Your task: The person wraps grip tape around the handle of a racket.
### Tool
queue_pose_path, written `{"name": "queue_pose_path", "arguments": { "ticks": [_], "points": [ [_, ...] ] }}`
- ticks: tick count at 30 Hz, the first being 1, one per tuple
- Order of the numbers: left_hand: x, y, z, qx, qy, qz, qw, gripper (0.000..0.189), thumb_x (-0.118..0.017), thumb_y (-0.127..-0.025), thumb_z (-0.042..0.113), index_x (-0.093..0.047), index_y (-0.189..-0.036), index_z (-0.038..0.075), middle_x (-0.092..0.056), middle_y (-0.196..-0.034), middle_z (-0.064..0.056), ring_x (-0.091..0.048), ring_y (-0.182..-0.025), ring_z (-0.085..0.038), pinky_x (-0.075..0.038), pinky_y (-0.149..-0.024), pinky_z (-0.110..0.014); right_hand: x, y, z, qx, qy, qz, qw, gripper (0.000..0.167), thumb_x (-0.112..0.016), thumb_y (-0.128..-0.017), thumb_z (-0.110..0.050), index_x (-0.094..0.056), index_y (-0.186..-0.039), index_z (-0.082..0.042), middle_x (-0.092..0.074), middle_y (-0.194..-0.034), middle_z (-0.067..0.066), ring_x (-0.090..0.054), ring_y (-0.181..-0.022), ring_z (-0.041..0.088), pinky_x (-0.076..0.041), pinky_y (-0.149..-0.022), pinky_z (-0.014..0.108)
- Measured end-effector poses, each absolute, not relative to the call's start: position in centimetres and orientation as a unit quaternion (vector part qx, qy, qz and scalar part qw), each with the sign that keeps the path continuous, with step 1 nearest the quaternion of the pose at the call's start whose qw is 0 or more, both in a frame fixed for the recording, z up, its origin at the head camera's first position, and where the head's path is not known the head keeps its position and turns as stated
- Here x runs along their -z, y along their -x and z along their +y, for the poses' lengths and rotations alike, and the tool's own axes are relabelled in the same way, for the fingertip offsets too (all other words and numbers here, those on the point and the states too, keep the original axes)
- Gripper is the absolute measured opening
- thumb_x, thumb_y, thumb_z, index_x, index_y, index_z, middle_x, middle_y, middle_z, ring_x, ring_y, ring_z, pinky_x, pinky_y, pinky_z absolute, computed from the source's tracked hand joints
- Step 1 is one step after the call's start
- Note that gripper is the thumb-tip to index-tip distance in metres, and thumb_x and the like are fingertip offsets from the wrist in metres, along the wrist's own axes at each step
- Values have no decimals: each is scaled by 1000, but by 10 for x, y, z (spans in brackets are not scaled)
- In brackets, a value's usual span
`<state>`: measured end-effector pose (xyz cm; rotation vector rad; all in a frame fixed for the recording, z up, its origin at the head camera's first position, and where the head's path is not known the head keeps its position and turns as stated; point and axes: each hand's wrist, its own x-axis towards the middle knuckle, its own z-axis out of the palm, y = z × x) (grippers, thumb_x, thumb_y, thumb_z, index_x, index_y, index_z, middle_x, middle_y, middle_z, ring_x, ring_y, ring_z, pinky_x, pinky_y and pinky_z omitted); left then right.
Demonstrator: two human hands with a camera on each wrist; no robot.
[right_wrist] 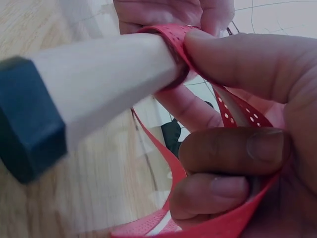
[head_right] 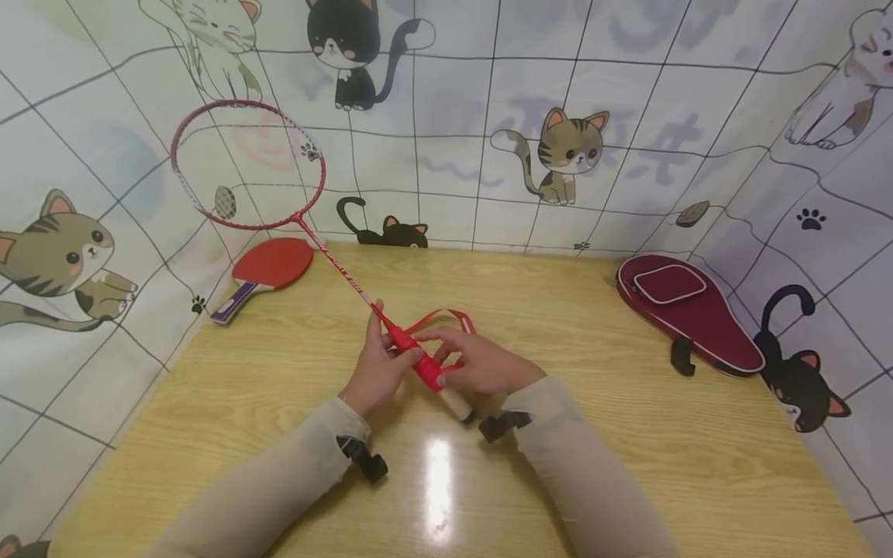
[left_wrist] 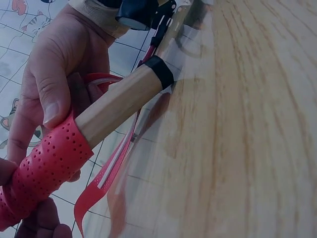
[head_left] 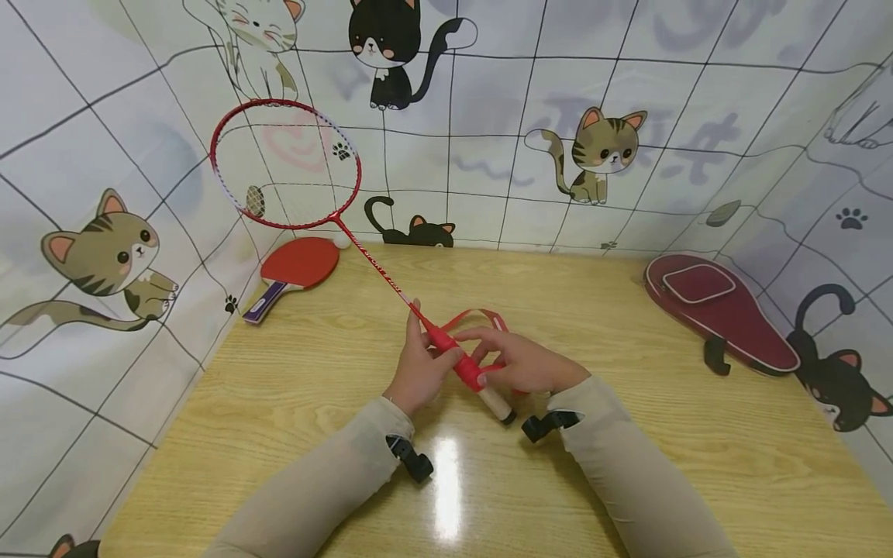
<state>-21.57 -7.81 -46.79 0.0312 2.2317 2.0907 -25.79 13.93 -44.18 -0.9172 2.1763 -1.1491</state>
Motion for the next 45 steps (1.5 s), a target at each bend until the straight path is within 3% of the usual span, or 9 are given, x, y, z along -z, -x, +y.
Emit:
{"name": "queue_pose_path", "arguments": {
  "ticks": [3,7,12,18,24,30,38,45],
  "points": [
    [468,215,-78,-688,-14,724,41,107,-68,-97,8,7,-169,29,-60,-133,-22,-70,-108,-32,-60,-91,-39,442,258,140,426,345,796,257,69,-71,-99,-9,-45,-157,-34,-65,-134,4,-66,-118,22,-57,-94,44],
    [468,215,-78,-692,-13,721,42,106,-66,-96,7,7,-169,29,-59,-135,-21,-68,-113,-33,-60,-92,-38,443,259,142,426,343,792,270,68,-70,-100,-10,-43,-159,-32,-66,-137,5,-67,-122,21,-55,-100,46],
    [468,215,-78,-691,-6,722,43,106,-65,-94,7,6,-169,29,-59,-135,-19,-68,-112,-32,-59,-91,-36,445,259,140,424,335,798,267,69,-71,-98,-7,-44,-158,-29,-66,-130,4,-65,-117,22,-56,-98,44],
    [468,215,-79,-678,-6,735,34,108,-74,-96,13,3,-169,31,-66,-121,-15,-69,-98,-28,-56,-80,-32,446,258,138,416,330,810,250,72,-74,-96,-7,-45,-156,-33,-67,-114,3,-67,-99,26,-57,-86,42],
    [468,215,-79,-674,-9,738,31,109,-75,-97,13,5,-169,31,-67,-118,-14,-70,-95,-26,-58,-81,-33,445,258,138,408,317,818,251,71,-78,-94,-12,-47,-153,-36,-67,-115,2,-66,-99,28,-57,-82,42],
    [468,215,-79,-676,-7,736,34,108,-71,-97,10,7,-169,31,-66,-121,-16,-69,-98,-27,-60,-87,-41,444,259,142,407,326,816,249,68,-76,-96,-11,-47,-156,-28,-70,-117,0,-67,-105,27,-55,-86,43],
    [467,215,-79,-676,-4,736,39,106,-66,-94,10,7,-169,29,-66,-126,-16,-69,-105,-28,-57,-84,-34,444,259,144,416,327,804,271,68,-71,-100,-11,-44,-160,-28,-71,-126,3,-69,-115,25,-56,-92,42],
    [467,214,-79,-676,4,736,38,105,-64,-92,9,4,-170,24,-65,-127,-14,-67,-107,-29,-56,-87,-34,443,257,139,414,323,804,279,70,-70,-99,-7,-45,-158,-35,-70,-122,5,-70,-96,23,-57,-83,41]
  ]
}}
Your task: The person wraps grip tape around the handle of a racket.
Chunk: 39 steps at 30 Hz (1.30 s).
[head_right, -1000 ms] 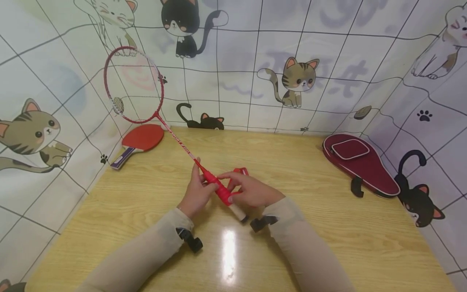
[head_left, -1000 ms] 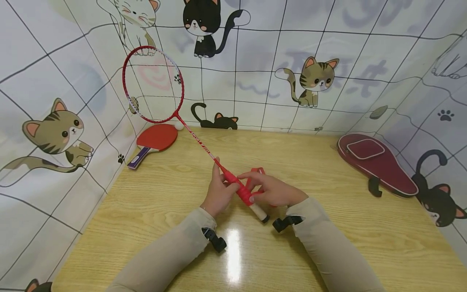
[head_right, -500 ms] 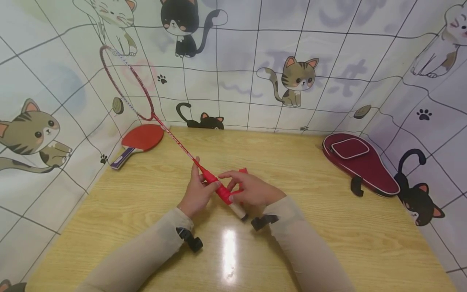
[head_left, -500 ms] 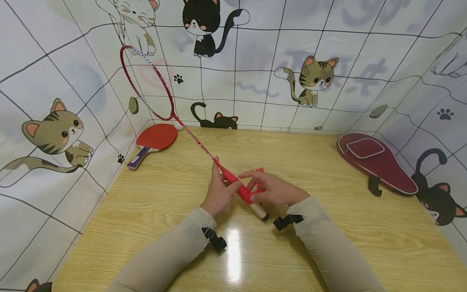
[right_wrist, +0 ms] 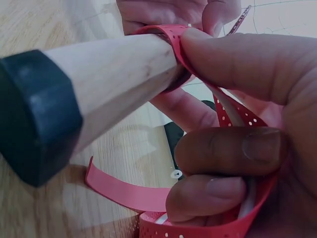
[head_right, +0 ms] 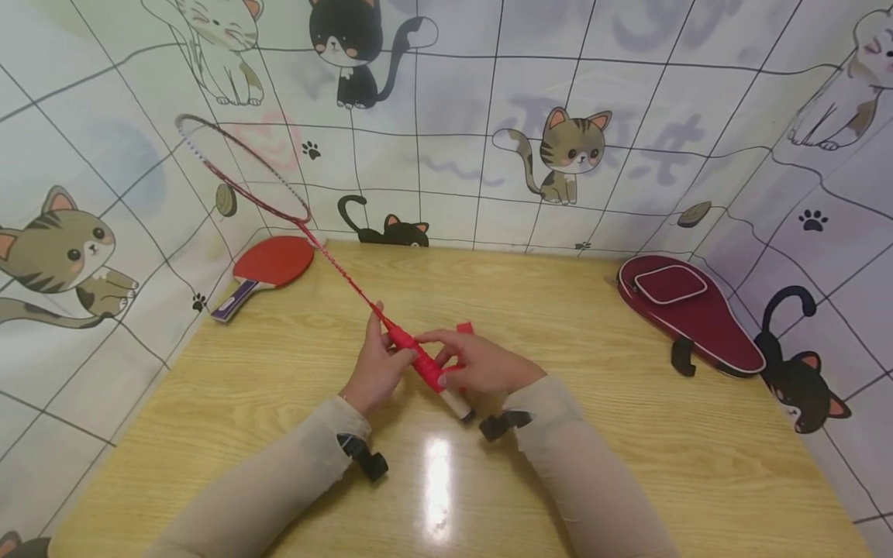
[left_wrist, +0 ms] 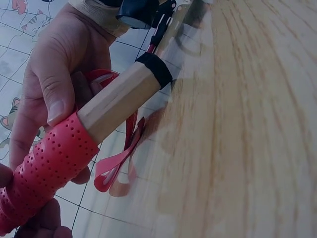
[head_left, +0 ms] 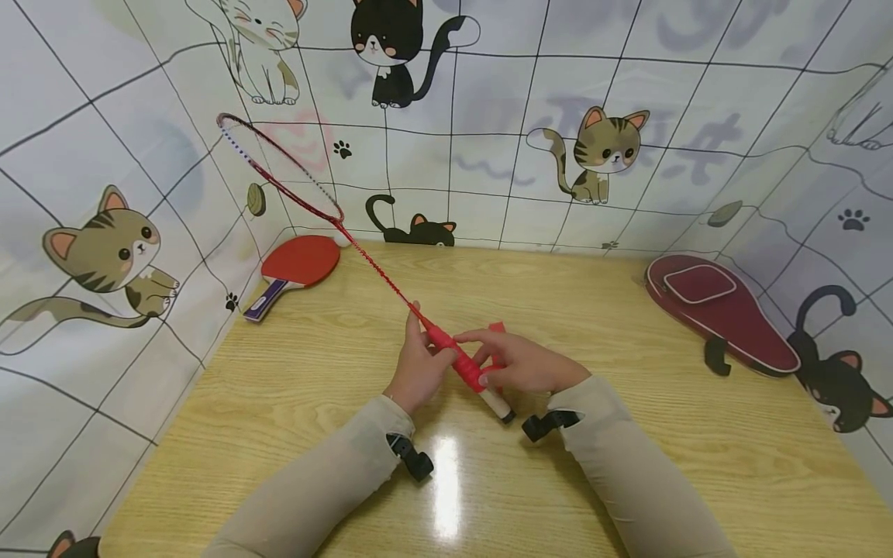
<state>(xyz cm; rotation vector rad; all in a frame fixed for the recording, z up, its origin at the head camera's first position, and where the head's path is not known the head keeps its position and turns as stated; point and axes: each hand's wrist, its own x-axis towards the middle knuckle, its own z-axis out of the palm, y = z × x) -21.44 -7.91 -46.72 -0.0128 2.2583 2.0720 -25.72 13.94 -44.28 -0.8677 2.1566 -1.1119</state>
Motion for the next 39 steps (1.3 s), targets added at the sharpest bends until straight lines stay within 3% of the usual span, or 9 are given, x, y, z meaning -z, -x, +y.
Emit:
{"name": "queue_pose_path", "arguments": {
  "ticks": [7,15,24,33,39],
  "points": [
    [468,214,-80,-672,-3,740,35,109,-76,-96,16,3,-169,33,-66,-119,-13,-68,-99,-27,-55,-80,-33,440,257,138,415,323,806,273,70,-73,-97,-8,-47,-153,-39,-68,-118,5,-68,-94,27,-58,-79,41],
    [470,216,-80,-680,-3,733,39,107,-71,-97,11,5,-169,32,-65,-123,-15,-71,-101,-27,-59,-86,-35,443,260,142,402,330,811,269,70,-75,-98,-14,-46,-158,-36,-69,-123,2,-70,-96,23,-57,-81,41],
    [471,217,-79,-697,-18,716,36,104,-67,-96,6,3,-170,29,-67,-129,-18,-72,-103,-27,-58,-88,-33,443,259,145,405,339,799,289,74,-67,-101,-7,-39,-163,-38,-69,-133,5,-66,-120,24,-57,-88,41],
    [468,216,-79,-689,-16,724,29,102,-70,-94,9,-5,-170,30,-67,-125,-17,-71,-95,-25,-56,-81,-33,442,257,143,419,330,796,285,77,-69,-98,-4,-40,-160,-39,-69,-122,7,-69,-95,27,-56,-85,43],
    [470,218,-80,-682,-8,731,31,96,-74,-97,16,-10,-168,28,-69,-118,-15,-71,-94,-25,-53,-77,-31,444,258,142,394,335,813,269,75,-75,-97,-13,-41,-158,-41,-67,-119,3,-66,-100,27,-55,-88,42]
  ]
}}
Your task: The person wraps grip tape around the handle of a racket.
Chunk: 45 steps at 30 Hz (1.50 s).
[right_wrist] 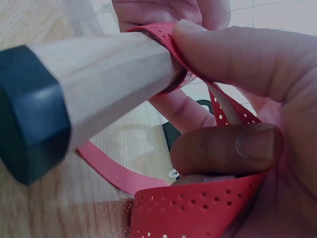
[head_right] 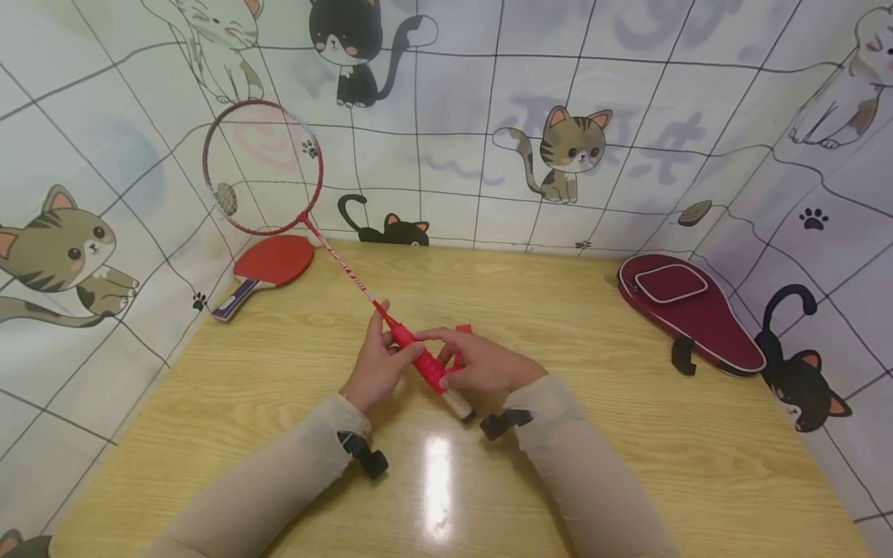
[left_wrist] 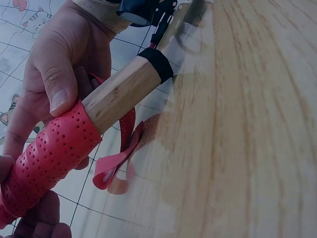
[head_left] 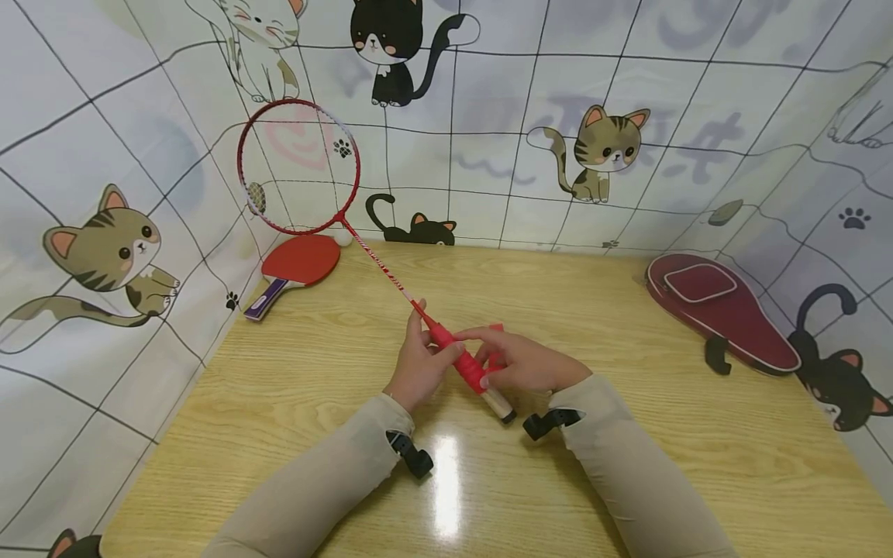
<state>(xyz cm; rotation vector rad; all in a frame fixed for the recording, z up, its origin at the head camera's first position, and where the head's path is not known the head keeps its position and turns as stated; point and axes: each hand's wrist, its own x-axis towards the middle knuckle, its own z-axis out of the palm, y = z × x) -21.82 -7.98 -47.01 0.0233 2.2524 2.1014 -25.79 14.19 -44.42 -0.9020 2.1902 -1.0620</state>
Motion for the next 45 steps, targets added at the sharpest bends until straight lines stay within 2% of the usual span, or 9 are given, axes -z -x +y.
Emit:
{"name": "queue_pose_path", "arguments": {
  "ticks": [9,15,19,23,26,31,37,41,45],
  "points": [
    [472,220,-79,-691,1,722,30,92,-70,-97,10,-13,-167,26,-66,-118,-17,-72,-95,-26,-55,-81,-32,443,259,144,384,355,812,261,74,-73,-99,-13,-43,-159,-42,-68,-119,0,-64,-106,24,-57,-82,40],
    [469,219,-78,-696,2,717,27,92,-64,-95,5,-11,-168,22,-64,-125,-19,-70,-104,-28,-58,-90,-34,443,258,145,387,355,807,270,74,-70,-100,-10,-42,-159,-45,-70,-115,-1,-68,-98,24,-57,-78,40],
    [468,218,-79,-693,0,721,25,94,-65,-94,4,-9,-169,22,-65,-125,-19,-70,-103,-28,-58,-89,-34,443,258,144,392,356,803,273,74,-69,-100,-9,-41,-161,-40,-71,-114,1,-69,-95,24,-58,-80,40],
    [469,218,-80,-673,-6,739,27,100,-73,-96,13,-6,-169,26,-68,-121,-16,-71,-96,-26,-57,-83,-33,443,258,142,396,353,805,266,72,-72,-98,-10,-42,-160,-33,-69,-113,3,-67,-97,24,-57,-83,42],
    [471,218,-81,-659,-9,751,31,105,-76,-95,17,-3,-169,29,-67,-119,-13,-69,-93,-24,-55,-79,-33,442,258,141,397,346,808,265,72,-75,-97,-13,-43,-159,-33,-68,-112,3,-66,-99,23,-56,-84,43],
    [472,219,-81,-663,-5,748,35,104,-74,-96,15,-2,-169,30,-66,-121,-15,-70,-93,-25,-55,-76,-33,442,258,141,391,349,810,264,72,-76,-98,-17,-44,-159,-35,-69,-112,2,-66,-100,24,-56,-83,42],
    [470,217,-80,-676,-4,736,32,100,-71,-97,12,-3,-169,30,-65,-124,-16,-72,-95,-26,-57,-79,-35,442,260,143,397,345,804,276,72,-74,-99,-15,-42,-161,-36,-71,-119,-1,-67,-108,20,-56,-90,41],
    [469,217,-80,-679,-5,734,26,98,-69,-97,10,-5,-170,27,-66,-126,-16,-72,-96,-26,-58,-83,-35,441,260,143,417,339,789,299,75,-70,-100,-10,-38,-163,-36,-72,-127,2,-68,-115,21,-54,-95,43],
    [468,217,-80,-684,-6,729,30,97,-68,-97,10,-7,-169,28,-66,-126,-15,-72,-98,-26,-59,-88,-39,440,259,143,420,333,788,304,76,-70,-100,-10,-37,-163,-38,-71,-129,5,-68,-113,22,-55,-93,43]
  ]
}}
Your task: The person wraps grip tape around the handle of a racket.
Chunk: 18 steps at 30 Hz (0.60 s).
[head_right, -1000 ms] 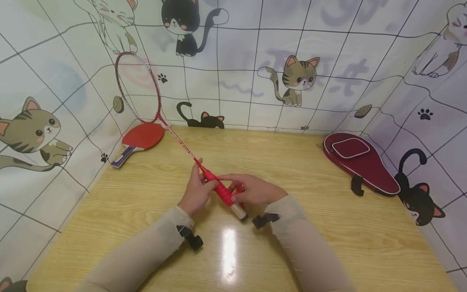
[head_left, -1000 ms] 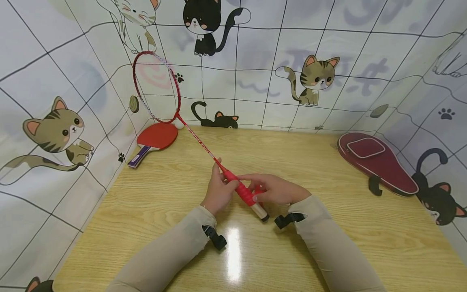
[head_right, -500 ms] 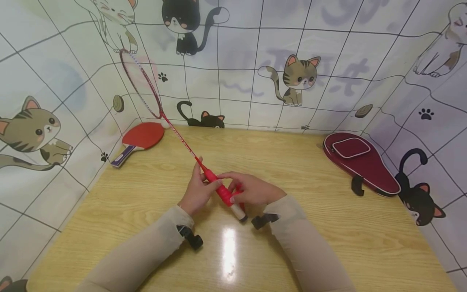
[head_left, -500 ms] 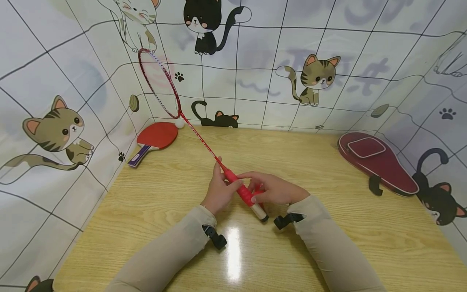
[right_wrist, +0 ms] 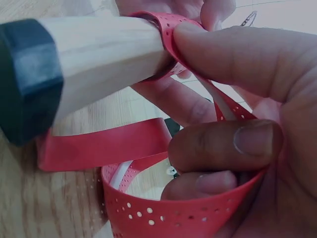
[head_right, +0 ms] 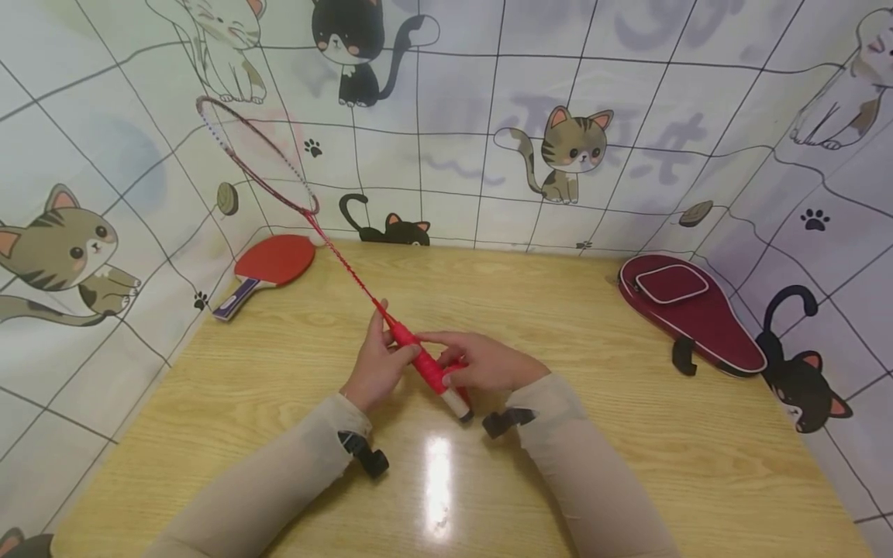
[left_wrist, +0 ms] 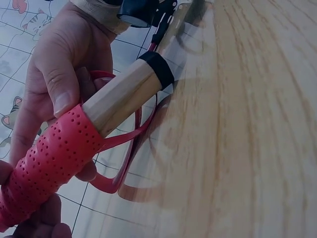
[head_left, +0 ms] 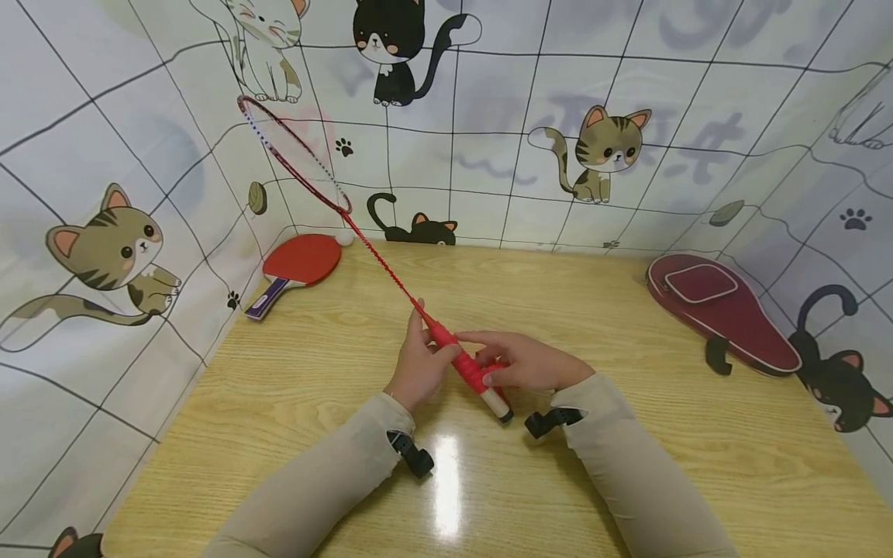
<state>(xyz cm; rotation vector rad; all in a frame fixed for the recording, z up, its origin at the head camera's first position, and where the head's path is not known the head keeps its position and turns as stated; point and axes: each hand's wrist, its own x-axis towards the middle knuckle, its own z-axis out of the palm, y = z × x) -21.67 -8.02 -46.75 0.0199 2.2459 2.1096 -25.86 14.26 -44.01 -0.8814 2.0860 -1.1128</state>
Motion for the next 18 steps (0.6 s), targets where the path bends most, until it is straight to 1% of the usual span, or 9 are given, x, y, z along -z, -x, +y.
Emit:
{"name": "queue_pose_path", "arguments": {
  "ticks": [3,7,11,15,18],
  "points": [
    [467,216,-81,-680,-11,733,32,98,-70,-97,12,-7,-169,29,-66,-123,-14,-71,-95,-26,-58,-85,-39,440,258,142,419,324,794,299,77,-72,-99,-12,-39,-162,-39,-70,-126,5,-69,-108,24,-57,-90,42],
    [466,215,-81,-667,-14,744,32,100,-74,-96,17,-7,-169,28,-66,-119,-14,-69,-92,-25,-55,-79,-34,441,257,141,416,315,801,295,76,-76,-97,-14,-41,-160,-41,-68,-122,5,-70,-100,25,-58,-85,42],
    [464,213,-81,-666,-13,745,31,100,-74,-97,16,-6,-169,28,-66,-120,-15,-69,-93,-25,-55,-79,-32,441,257,141,409,319,804,291,76,-77,-97,-16,-41,-160,-40,-68,-121,5,-71,-96,24,-58,-84,42],
    [464,213,-80,-672,-16,740,25,98,-71,-97,12,-6,-169,26,-67,-121,-17,-71,-93,-25,-57,-81,-34,441,259,143,411,330,796,297,75,-74,-99,-16,-39,-162,-36,-68,-123,4,-71,-99,24,-58,-87,43],
    [466,215,-79,-677,-21,736,20,97,-69,-96,10,-7,-169,24,-68,-123,-18,-72,-94,-25,-58,-83,-34,442,260,144,412,333,792,303,74,-71,-100,-15,-38,-163,-36,-70,-125,3,-71,-104,23,-57,-91,44]
  ]
}}
